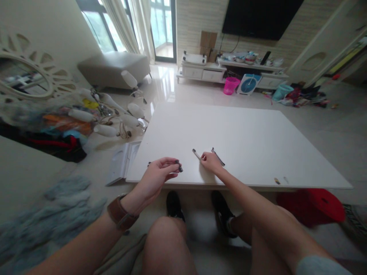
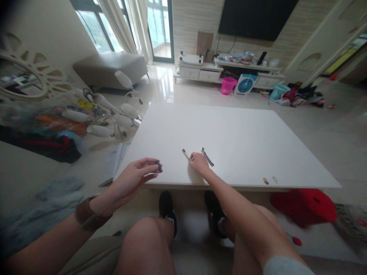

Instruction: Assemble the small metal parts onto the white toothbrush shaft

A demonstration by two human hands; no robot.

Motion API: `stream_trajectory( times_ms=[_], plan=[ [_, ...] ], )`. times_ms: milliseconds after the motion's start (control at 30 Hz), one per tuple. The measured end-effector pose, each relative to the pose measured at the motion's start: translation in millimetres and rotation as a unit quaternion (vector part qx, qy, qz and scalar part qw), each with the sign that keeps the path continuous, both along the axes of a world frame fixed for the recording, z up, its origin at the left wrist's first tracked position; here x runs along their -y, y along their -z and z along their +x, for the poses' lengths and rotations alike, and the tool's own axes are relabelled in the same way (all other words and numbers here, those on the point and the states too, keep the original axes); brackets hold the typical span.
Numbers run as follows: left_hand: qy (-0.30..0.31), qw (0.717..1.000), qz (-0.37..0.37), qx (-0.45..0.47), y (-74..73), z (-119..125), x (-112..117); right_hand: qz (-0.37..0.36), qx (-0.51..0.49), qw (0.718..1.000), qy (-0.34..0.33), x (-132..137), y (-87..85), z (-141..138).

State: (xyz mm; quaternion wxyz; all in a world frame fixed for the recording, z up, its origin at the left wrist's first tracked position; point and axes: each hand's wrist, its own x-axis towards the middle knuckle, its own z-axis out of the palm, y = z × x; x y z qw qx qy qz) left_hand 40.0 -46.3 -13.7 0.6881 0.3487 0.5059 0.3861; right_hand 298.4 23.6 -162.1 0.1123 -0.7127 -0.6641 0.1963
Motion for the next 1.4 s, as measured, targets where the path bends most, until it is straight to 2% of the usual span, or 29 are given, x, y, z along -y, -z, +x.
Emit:
stream_trajectory(
  times_ms=[300, 433, 500, 533, 567, 633, 700, 733, 800, 933, 1033, 1100, 1167, 1233, 1300, 1400],
  plan=[
    [-0.009, 0.999, -0.017, 0.026, 3.6, 3.6, 0.6, -0.011, -0.036, 0.999, -0.026, 8.7, 7.1, -51.7],
    [0.010, 1.000, -0.003, 0.015, 3.7, 3.5, 0.5, 0.018, -0.055, 0.998, -0.008, 9.2, -7.6, -59.0],
    [0.028, 0.999, 0.023, -0.012, 3.1, 2.2, -0.5, 0.039, -0.142, 0.989, -0.009, 9.5, -22.2, -62.4],
    [0.037, 0.998, 0.044, -0.033, 2.7, 1.1, -1.4, 0.033, -0.222, 0.974, -0.026, 10.5, -30.7, -64.4],
    [0.046, 0.995, 0.068, -0.059, 2.1, -0.1, -2.4, 0.004, -0.320, 0.946, -0.052, 12.3, -39.5, -66.3],
    [0.062, 0.983, 0.126, -0.117, 1.0, -2.6, -4.3, -0.093, -0.504, 0.852, -0.107, 18.7, -56.4, -69.3],
    [0.077, 0.964, 0.184, -0.178, 0.4, -4.5, -5.3, -0.168, -0.609, 0.764, -0.127, 27.5, -69.9, -70.8],
    [0.084, 0.952, 0.210, -0.206, 0.4, -5.0, -5.3, -0.190, -0.634, 0.738, -0.131, 32.1, -74.9, -71.0],
    [0.100, 0.929, 0.251, -0.252, 1.0, -5.4, -4.5, -0.212, -0.652, 0.716, -0.130, 40.0, -80.9, -71.1],
    [0.136, 0.890, 0.294, -0.322, 4.2, -7.3, -4.4, -0.194, -0.640, 0.735, -0.109, 41.4, -79.2, -66.3],
    [0.177, 0.855, 0.303, -0.382, 9.2, -12.7, -7.6, -0.111, -0.628, 0.770, -0.033, 24.4, -68.4, -42.7],
    [0.237, 0.817, 0.308, -0.426, 14.3, -17.5, -8.8, -0.028, -0.584, 0.809, 0.058, 8.5, -58.1, -9.9],
    [0.311, 0.770, 0.318, -0.457, 20.2, -21.7, -7.3, 0.043, -0.461, 0.867, 0.183, -4.3, -46.1, 34.5],
    [0.381, 0.722, 0.332, -0.473, 25.6, -24.4, -3.1, 0.070, -0.402, 0.879, 0.245, -9.0, -33.0, 83.2],
    [0.435, 0.686, 0.334, -0.477, 29.1, -25.2, 2.1, 0.088, -0.342, 0.889, 0.291, -5.0, -19.4, 127.7],
    [0.474, 0.668, 0.324, -0.474, 29.4, -24.4, 7.9, 0.089, -0.261, 0.903, 0.330, 8.4, 1.4, 174.0]
  ],
)
